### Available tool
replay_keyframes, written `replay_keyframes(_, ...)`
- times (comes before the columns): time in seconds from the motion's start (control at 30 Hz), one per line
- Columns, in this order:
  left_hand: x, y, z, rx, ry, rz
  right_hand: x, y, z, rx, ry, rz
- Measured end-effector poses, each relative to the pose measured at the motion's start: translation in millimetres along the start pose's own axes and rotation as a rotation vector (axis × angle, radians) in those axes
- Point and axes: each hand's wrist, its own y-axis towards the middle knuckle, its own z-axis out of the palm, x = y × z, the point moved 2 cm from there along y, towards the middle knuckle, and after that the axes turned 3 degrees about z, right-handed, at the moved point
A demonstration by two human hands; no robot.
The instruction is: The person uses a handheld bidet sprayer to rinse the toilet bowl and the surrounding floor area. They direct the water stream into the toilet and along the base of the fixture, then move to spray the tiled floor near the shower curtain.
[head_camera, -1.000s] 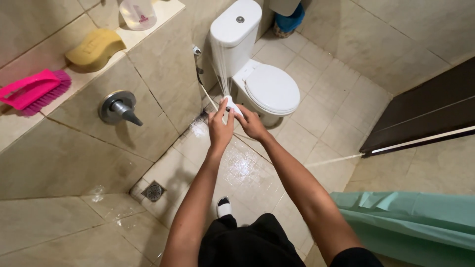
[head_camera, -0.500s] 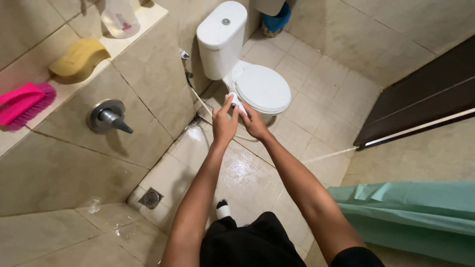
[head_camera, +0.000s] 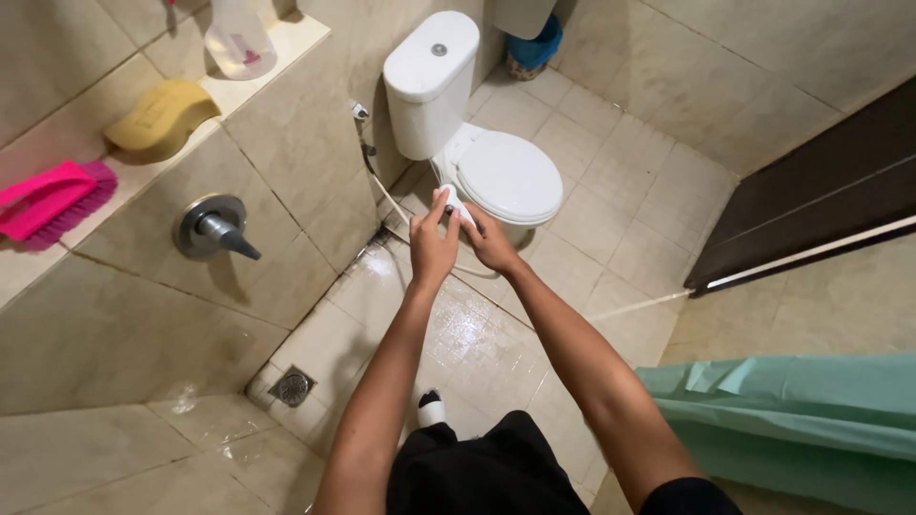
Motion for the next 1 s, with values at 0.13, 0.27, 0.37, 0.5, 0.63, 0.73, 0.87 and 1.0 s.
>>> replay_keyframes(0.13, 1, -4, -15, -0.025, 0.022, -0.014, 32, -2, 12, 0.061, 0.029, 0.177)
replay_keyframes(0.27, 10, -12, -25, -0.026, 0.055, -0.103, 24, -1, 25, 0.086, -0.090, 0.154)
replay_keyframes(0.37, 27, -21, -22, -0.055, 0.082, -0.077, 20, -6, 32, 0.101, -0.099, 0.093)
replay_keyframes(0.5, 17, -25, -24, 0.014, 0.119, -0.156, 14, -16, 33, 0.091, -0.067, 0.200)
replay_keyframes(0.63, 18, -30, -8, 0.071, 0.104, -0.166, 9, -30, 25, 0.086, 0.015, 0.233)
replay_keyframes(0.73, 22, -32, 11, 0.123, 0.110, -0.158, -7, -41, 17, 0.025, 0.010, 0.318)
replay_keyframes(0.87, 15, -34, 30, 0.223, 0.091, -0.173, -32, -55, 7, -0.044, 0.089, 0.344)
replay_keyframes(1.0, 16, -38, 58, 0.280, 0.065, -0.154, -52, -71, -5, -0.135, 0.129, 0.416)
